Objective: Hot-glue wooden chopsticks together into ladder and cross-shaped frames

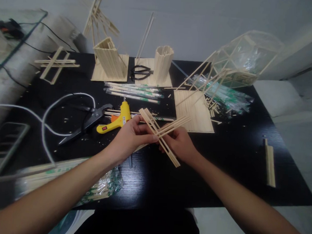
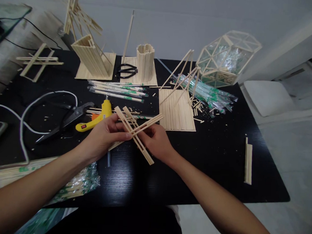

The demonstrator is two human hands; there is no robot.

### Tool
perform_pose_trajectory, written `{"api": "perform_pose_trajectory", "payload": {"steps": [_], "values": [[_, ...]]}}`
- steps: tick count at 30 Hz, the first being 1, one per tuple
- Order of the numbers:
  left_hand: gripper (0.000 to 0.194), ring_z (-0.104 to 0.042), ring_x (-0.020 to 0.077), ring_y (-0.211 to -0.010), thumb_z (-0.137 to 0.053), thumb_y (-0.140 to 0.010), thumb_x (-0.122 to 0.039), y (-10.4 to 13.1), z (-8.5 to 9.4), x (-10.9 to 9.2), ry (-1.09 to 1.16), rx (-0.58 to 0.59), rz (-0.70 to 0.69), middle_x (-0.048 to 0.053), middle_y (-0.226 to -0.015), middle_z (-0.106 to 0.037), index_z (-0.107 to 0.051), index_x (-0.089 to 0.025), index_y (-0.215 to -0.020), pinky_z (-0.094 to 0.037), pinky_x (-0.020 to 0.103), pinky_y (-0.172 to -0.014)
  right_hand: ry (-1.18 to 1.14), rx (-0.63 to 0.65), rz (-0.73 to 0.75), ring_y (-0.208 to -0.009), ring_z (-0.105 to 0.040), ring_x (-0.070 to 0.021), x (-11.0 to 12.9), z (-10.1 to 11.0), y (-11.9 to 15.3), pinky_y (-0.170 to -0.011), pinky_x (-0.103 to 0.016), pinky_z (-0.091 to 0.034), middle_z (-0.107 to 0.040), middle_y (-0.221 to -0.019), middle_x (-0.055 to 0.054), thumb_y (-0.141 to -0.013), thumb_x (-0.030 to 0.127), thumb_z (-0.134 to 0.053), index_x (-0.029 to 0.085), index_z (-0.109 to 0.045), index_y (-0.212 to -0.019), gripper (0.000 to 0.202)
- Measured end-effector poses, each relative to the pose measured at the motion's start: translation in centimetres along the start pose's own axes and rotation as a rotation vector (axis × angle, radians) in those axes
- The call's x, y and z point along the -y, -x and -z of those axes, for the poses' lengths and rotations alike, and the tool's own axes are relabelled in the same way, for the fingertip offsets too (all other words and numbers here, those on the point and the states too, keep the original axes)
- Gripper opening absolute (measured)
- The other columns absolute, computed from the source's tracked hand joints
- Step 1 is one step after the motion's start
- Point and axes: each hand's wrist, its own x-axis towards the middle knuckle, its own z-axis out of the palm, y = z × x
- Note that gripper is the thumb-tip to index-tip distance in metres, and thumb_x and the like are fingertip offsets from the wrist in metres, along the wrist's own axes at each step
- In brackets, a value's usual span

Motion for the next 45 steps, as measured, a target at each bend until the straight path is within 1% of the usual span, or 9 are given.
{"api": "perform_pose_trajectory", "payload": {"steps": [6, 10, 15, 18, 23, 28, 32, 39, 45], "values": [[0.050, -0.079, 0.0200, -0.081, -0.091, -0.070, -0.010, -0.11, 0.05, 0.13, 0.006, 0.001, 0.001, 0.007, -0.090, -0.081, -0.061, -0.015, -0.110, -0.064, 0.034, -0.084, 0.012, 0.007, 0.021, -0.056, -0.062, -0.0122, -0.08, 0.15, 0.02, -0.050, -0.024, -0.052, -0.072, -0.074, -0.003, -0.083, 0.055, -0.084, 0.015, -0.076, -0.086, 0.040], [0.053, -0.079, 0.0201, -0.082, -0.091, -0.069, -0.010, -0.10, 0.00, -0.02, 0.006, 0.006, 0.008, 0.007, -0.090, -0.081, -0.060, -0.015, -0.111, -0.064, 0.034, -0.084, 0.014, 0.005, 0.052, -0.055, -0.061, -0.0125, -0.03, 0.10, 0.06, -0.050, -0.023, -0.051, -0.070, -0.069, -0.002, -0.085, 0.057, -0.082, 0.016, -0.076, -0.085, 0.042], [0.053, -0.079, 0.0193, -0.079, -0.092, -0.068, -0.011, -0.05, -0.09, -0.20, -0.002, 0.000, 0.005, 0.006, -0.088, -0.081, -0.061, -0.014, -0.111, -0.064, 0.033, -0.083, 0.024, -0.008, 0.068, -0.055, -0.062, -0.0125, -0.08, 0.07, 0.09, -0.049, -0.024, -0.052, -0.073, -0.074, -0.003, -0.083, 0.060, -0.083, 0.015, -0.075, -0.084, 0.046], [0.051, -0.079, 0.0199, -0.079, -0.092, -0.069, -0.012, -0.02, -0.10, -0.16, -0.003, 0.000, 0.001, 0.006, -0.088, -0.082, -0.061, -0.015, -0.109, -0.064, 0.033, -0.083, 0.037, -0.009, 0.067, -0.055, -0.062, -0.0132, -0.09, 0.09, 0.12, -0.050, -0.024, -0.053, -0.072, -0.071, -0.003, -0.084, 0.062, -0.081, 0.015, -0.075, -0.084, 0.047], [0.050, -0.079, 0.0181, -0.080, -0.092, -0.070, -0.011, -0.02, -0.01, -0.04, -0.006, -0.004, -0.011, 0.006, -0.087, -0.081, -0.061, -0.015, -0.110, -0.063, 0.031, -0.083, 0.051, -0.008, 0.086, -0.055, -0.062, -0.0135, 0.12, 0.17, 0.17, -0.050, -0.024, -0.052, -0.069, -0.066, -0.002, -0.086, 0.061, -0.080, 0.016, -0.075, -0.083, 0.045], [0.050, -0.079, 0.0187, -0.079, -0.092, -0.072, -0.012, -0.01, 0.16, 0.05, -0.014, 0.008, -0.023, 0.005, -0.087, -0.081, -0.060, -0.015, -0.110, -0.063, 0.031, -0.083, 0.062, -0.021, 0.096, -0.060, -0.065, -0.0147, 0.25, 0.27, 0.23, -0.053, -0.025, -0.054, -0.070, -0.067, -0.002, -0.086, 0.061, -0.080, 0.016, -0.077, -0.087, 0.045], [0.048, -0.079, 0.0184, -0.081, -0.091, -0.073, -0.012, 0.02, 0.17, 0.01, -0.017, 0.011, -0.022, 0.006, -0.089, -0.082, -0.060, -0.015, -0.109, -0.063, 0.030, -0.084, 0.083, -0.031, 0.094, -0.060, -0.066, -0.0152, 0.25, 0.33, 0.23, -0.053, -0.025, -0.054, -0.070, -0.067, -0.003, -0.086, 0.060, -0.080, 0.015, -0.077, -0.086, 0.045], [0.046, -0.080, 0.0189, -0.083, -0.090, -0.076, -0.012, 0.04, 0.15, 0.05, 0.000, 0.046, -0.040, 0.006, -0.092, -0.082, -0.060, -0.016, -0.110, -0.063, 0.032, -0.085, 0.043, -0.022, 0.087, -0.057, -0.063, -0.0127, 0.57, 0.35, 0.25, -0.050, -0.023, -0.051, -0.070, -0.067, -0.002, -0.085, 0.055, -0.083, 0.014, -0.076, -0.084, 0.042], [0.046, -0.080, 0.0199, -0.086, -0.091, -0.077, -0.014, 0.09, 0.25, 0.12, -0.007, 0.056, -0.046, 0.007, -0.095, -0.082, -0.060, -0.016, -0.111, -0.063, 0.033, -0.088, 0.030, -0.026, 0.082, -0.054, -0.061, -0.0122, 0.70, 0.36, 0.29, -0.047, -0.023, -0.050, -0.069, -0.065, -0.001, -0.084, 0.055, -0.084, 0.014, -0.076, -0.082, 0.041]]}}
